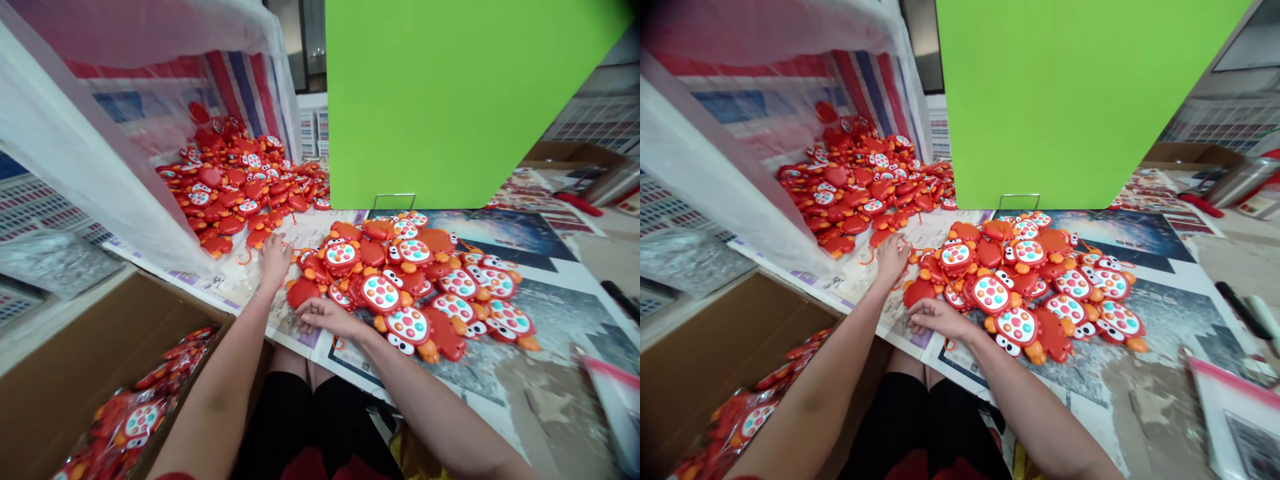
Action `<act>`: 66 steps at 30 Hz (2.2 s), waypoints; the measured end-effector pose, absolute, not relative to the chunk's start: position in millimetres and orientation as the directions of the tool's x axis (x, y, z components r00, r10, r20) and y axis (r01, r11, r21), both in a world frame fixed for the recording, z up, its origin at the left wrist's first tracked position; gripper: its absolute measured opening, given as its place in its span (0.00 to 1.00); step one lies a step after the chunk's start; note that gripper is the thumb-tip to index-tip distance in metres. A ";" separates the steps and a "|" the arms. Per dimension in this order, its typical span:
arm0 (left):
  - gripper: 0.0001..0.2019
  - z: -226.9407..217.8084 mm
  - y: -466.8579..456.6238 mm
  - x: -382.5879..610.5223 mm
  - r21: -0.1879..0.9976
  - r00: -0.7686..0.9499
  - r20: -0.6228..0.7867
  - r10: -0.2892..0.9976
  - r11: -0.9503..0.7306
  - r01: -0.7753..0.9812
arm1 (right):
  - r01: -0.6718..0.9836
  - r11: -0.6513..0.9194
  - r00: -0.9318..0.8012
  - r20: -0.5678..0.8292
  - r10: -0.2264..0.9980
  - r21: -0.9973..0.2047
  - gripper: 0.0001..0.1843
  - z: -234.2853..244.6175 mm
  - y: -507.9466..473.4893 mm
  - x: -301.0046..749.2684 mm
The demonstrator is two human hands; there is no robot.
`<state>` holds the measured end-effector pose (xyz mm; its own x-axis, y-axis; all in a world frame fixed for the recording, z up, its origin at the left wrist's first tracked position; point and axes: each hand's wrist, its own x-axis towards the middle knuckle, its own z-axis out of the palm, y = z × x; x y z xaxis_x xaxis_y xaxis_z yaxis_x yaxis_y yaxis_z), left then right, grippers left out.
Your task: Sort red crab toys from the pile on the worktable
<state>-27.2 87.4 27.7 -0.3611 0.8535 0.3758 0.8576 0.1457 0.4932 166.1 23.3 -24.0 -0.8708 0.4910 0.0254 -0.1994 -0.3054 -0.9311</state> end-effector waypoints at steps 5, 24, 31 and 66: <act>0.23 20.9 117.3 -42.0 0.380 -0.399 0.099 0.911 0.336 0.862 | -0.213 -0.359 -0.876 0.015 0.482 -0.909 0.22 -25.2 24.2 164.7; 0.20 27.7 149.1 -113.7 0.205 -0.457 0.058 0.887 0.438 0.875 | -0.209 -0.440 -0.892 -0.015 0.452 -0.874 0.25 -21.7 30.1 165.0; 0.18 57.8 117.4 -106.7 0.422 -0.318 0.037 0.947 0.274 0.864 | -0.223 -0.406 -0.881 0.004 0.474 -0.886 0.27 -26.8 29.1 161.9; 0.28 16.9 -47.5 18.2 0.999 -0.380 0.010 0.925 0.007 0.045 | -0.212 -0.289 -0.827 0.014 0.563 -0.934 0.30 -22.0 22.1 167.3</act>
<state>18.2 -47.5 16.9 -0.3799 0.9250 0.0105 0.0448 0.0071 0.9990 167.3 22.1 -22.0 -0.8267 0.5625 0.0135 -0.2119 -0.2890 -0.9336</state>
